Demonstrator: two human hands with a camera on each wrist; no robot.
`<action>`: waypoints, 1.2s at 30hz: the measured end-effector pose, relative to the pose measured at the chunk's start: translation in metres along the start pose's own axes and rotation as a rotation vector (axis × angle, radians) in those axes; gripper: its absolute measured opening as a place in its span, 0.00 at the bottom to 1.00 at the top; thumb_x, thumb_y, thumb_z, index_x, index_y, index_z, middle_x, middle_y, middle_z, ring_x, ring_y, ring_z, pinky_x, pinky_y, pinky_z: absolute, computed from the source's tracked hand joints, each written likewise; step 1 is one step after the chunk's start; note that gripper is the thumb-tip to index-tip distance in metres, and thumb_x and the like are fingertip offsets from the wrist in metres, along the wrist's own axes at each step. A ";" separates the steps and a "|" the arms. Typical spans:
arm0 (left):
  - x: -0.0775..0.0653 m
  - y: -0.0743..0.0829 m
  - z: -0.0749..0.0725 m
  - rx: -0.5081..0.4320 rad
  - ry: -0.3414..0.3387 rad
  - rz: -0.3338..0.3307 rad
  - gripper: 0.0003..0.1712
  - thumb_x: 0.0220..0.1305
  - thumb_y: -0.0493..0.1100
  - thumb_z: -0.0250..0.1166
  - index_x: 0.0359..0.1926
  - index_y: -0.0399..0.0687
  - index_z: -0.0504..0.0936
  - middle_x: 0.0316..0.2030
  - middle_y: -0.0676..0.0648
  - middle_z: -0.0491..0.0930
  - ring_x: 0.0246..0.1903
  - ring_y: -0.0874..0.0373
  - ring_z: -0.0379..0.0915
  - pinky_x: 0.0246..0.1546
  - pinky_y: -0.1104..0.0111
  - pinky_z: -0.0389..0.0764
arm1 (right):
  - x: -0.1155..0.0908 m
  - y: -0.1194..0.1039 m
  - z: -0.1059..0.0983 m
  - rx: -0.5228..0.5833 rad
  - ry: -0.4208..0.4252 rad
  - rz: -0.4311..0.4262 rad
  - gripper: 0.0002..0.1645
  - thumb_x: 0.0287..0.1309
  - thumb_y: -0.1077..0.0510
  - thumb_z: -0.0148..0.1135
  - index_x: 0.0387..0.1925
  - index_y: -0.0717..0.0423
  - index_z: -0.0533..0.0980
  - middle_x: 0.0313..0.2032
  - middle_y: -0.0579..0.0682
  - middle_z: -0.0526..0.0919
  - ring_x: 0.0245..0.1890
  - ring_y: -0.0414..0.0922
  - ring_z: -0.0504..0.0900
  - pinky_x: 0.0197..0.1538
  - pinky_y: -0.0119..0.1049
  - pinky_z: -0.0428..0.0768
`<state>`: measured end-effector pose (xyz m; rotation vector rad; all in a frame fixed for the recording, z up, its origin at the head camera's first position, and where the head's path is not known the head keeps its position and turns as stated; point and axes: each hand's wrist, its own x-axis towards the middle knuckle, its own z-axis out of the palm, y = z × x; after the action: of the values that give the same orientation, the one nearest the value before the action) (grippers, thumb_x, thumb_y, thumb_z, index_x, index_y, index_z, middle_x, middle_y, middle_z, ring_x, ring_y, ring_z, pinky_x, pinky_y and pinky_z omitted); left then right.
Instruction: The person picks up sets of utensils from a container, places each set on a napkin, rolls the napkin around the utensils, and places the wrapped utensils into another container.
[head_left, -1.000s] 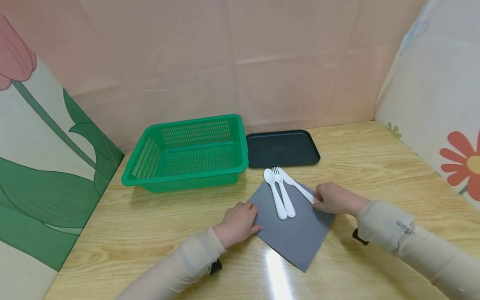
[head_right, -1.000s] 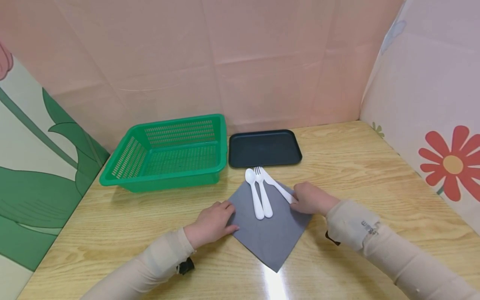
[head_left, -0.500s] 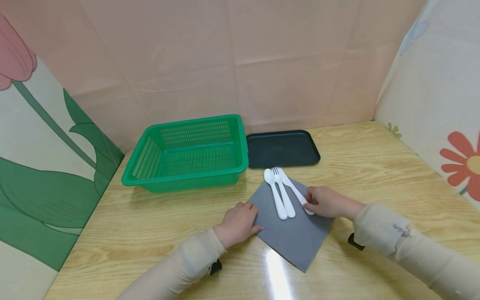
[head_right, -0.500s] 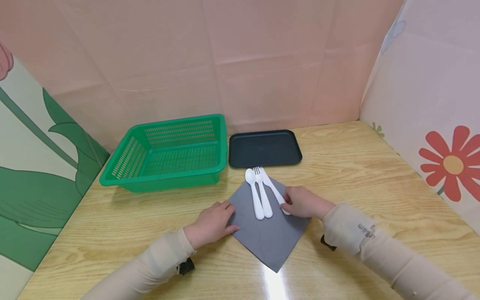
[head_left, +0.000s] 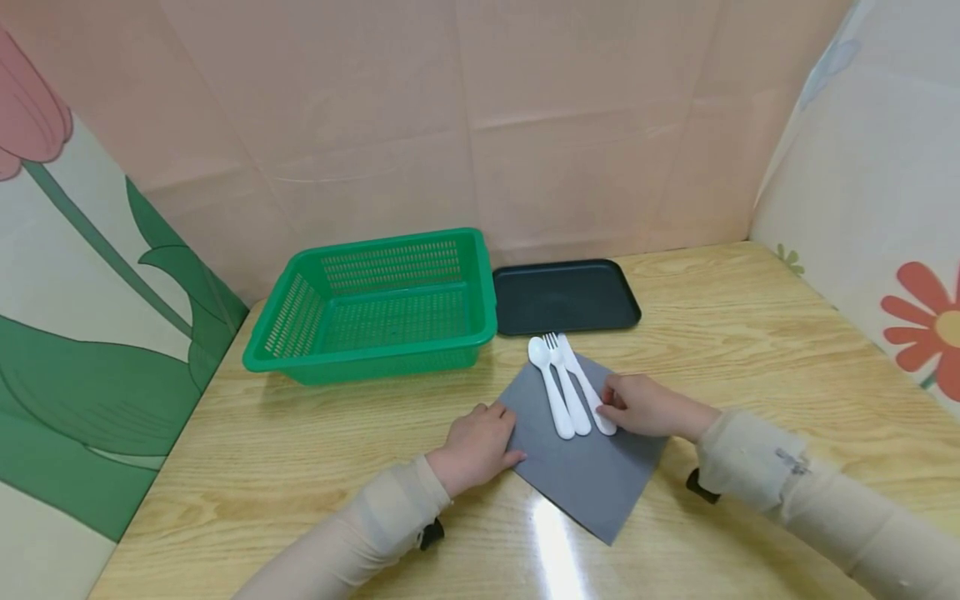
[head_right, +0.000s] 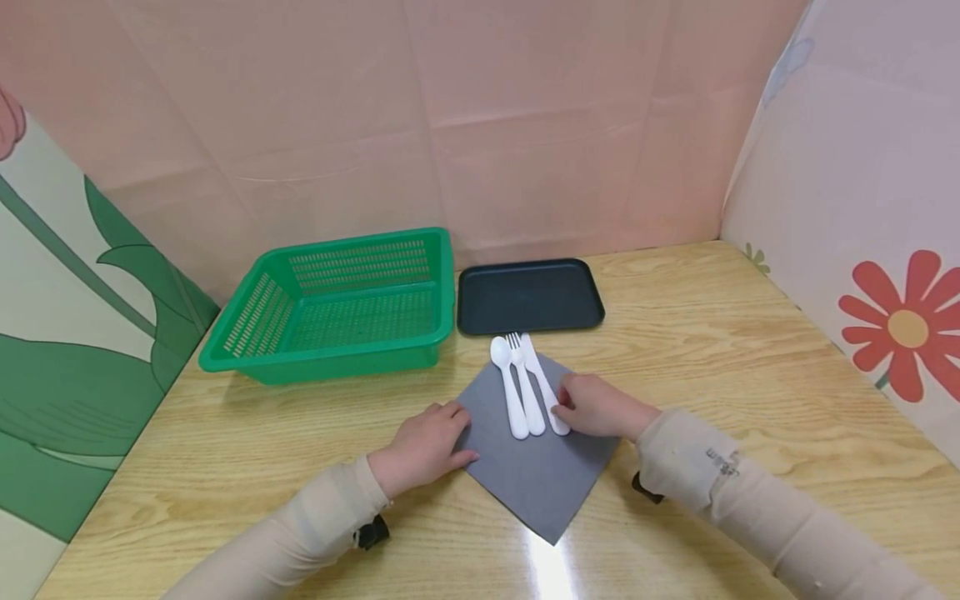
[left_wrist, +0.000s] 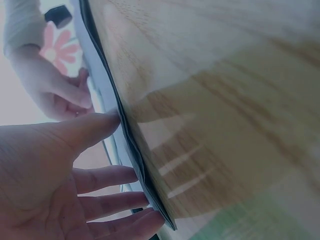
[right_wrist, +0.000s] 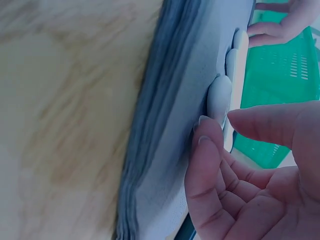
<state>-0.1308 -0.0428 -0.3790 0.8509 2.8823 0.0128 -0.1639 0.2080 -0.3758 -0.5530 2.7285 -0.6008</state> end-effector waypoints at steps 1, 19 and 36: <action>0.000 0.000 0.000 -0.001 0.000 0.000 0.23 0.60 0.58 0.61 0.45 0.46 0.77 0.41 0.48 0.78 0.39 0.56 0.75 0.30 0.68 0.77 | 0.000 0.000 0.000 0.002 0.002 -0.008 0.08 0.59 0.57 0.58 0.32 0.59 0.73 0.20 0.47 0.73 0.21 0.39 0.69 0.25 0.30 0.68; 0.001 0.000 0.000 -0.001 -0.007 -0.008 0.23 0.60 0.58 0.61 0.45 0.46 0.76 0.41 0.48 0.77 0.39 0.56 0.74 0.28 0.69 0.76 | 0.003 -0.007 0.002 0.028 -0.016 -0.003 0.08 0.59 0.56 0.58 0.31 0.58 0.72 0.20 0.47 0.73 0.20 0.39 0.69 0.25 0.30 0.68; 0.001 0.000 0.000 0.003 -0.005 -0.009 0.22 0.60 0.59 0.61 0.44 0.47 0.76 0.40 0.49 0.77 0.38 0.57 0.74 0.27 0.69 0.75 | 0.006 -0.004 0.004 0.036 -0.034 -0.002 0.08 0.59 0.56 0.59 0.31 0.56 0.70 0.19 0.47 0.71 0.20 0.39 0.68 0.24 0.30 0.67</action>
<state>-0.1316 -0.0421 -0.3789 0.8368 2.8826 0.0048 -0.1664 0.2012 -0.3784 -0.5518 2.6802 -0.6338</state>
